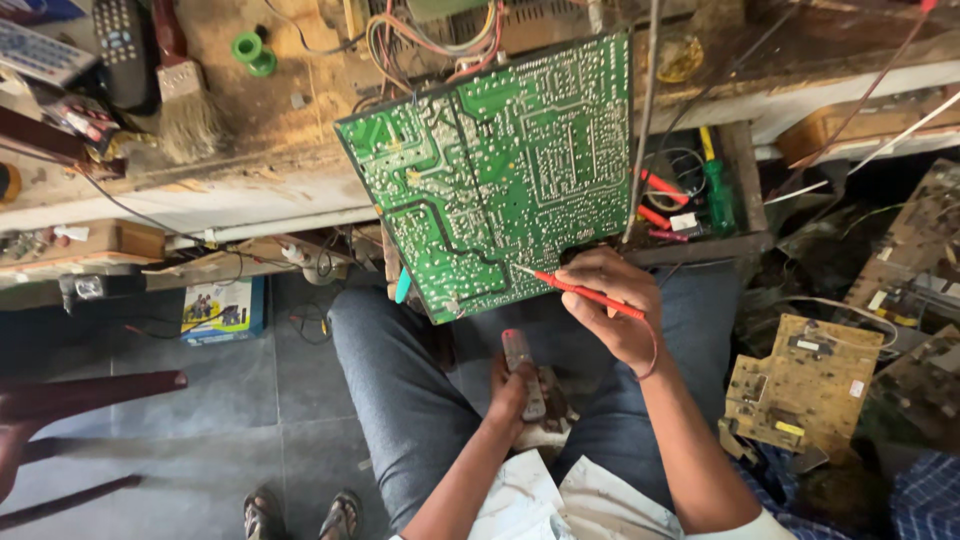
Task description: The person sits on a chair with a green circuit board resting on their lap and probes the board's solder side with a multimeter test lead, moving the probe tip across different points on the board. They hold a remote control in the other hand and occasionally press its buttons while continuing to probe the board.
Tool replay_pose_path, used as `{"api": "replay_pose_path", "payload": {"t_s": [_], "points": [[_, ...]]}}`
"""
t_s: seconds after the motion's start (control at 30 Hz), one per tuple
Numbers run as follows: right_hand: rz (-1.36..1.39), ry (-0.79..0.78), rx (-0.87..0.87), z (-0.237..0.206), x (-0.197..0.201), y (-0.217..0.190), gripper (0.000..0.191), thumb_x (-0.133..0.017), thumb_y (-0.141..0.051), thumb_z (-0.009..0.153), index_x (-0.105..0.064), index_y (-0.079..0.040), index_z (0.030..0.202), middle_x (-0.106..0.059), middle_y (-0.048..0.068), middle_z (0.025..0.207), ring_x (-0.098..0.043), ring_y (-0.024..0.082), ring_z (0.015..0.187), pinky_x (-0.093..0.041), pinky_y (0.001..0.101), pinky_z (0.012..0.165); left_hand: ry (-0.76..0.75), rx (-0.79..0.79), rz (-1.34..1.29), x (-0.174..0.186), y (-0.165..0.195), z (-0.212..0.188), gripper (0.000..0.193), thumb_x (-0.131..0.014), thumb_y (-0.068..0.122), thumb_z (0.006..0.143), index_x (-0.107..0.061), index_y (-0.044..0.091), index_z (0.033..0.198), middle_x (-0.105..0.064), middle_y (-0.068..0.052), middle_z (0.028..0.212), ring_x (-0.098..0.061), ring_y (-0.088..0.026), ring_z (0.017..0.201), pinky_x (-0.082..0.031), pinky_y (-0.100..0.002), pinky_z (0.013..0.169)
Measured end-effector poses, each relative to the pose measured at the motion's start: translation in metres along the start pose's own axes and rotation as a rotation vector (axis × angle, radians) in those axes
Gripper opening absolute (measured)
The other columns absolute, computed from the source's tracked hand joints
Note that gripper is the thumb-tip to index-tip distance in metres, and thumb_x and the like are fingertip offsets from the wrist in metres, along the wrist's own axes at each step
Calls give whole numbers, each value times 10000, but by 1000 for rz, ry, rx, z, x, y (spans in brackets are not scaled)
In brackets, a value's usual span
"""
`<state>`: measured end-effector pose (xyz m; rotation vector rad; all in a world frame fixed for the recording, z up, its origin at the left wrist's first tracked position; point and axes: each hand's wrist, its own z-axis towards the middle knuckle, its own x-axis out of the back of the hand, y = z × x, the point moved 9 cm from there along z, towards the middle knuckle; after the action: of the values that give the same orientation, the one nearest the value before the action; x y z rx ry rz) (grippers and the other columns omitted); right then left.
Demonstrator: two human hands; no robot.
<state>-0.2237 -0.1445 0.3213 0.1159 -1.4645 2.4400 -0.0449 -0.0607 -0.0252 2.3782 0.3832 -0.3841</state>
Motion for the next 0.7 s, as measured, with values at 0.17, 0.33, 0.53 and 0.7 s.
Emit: {"api": "replay_pose_path", "payload": {"t_s": [0.17, 0.33, 0.53, 0.7], "points": [[17, 4, -18, 0, 1, -1, 211, -727, -22, 887, -745, 4, 1096, -718, 105, 1049, -680, 215, 948, -549, 317, 855, 4, 94, -12, 1, -4, 1, 294, -556, 88, 873, -481, 104, 1157, -608, -114, 767, -619, -222, 552, -542, -372, 478], [1, 3, 6, 1, 1, -4, 198, -729, -39, 894, -743, 0, 1087, -724, 98, 1046, -685, 211, 952, -548, 317, 867, -125, 138, -107, -10, -11, 1, 267, -556, 66, 847, -457, 59, 1094, -614, -148, 750, -636, -248, 575, -572, -379, 505], [-10, 9, -8, 1, 2, -6, 204, -733, -55, 891, -750, 4, 1085, -727, 102, 1048, -690, 212, 946, -547, 320, 861, -98, 138, -112, -10, -9, -1, 323, -543, 46, 822, -439, 98, 1124, -610, -151, 754, -634, -256, 579, -570, -389, 504], [4, 11, -3, 2, 2, -9, 199, -730, -63, 900, -747, 4, 1086, -726, 101, 1041, -692, 211, 943, -550, 320, 861, -56, 153, -104, -8, -8, -4, 331, -544, 34, 823, -434, 110, 1126, -612, -156, 769, -633, -258, 575, -566, -392, 503]]}}
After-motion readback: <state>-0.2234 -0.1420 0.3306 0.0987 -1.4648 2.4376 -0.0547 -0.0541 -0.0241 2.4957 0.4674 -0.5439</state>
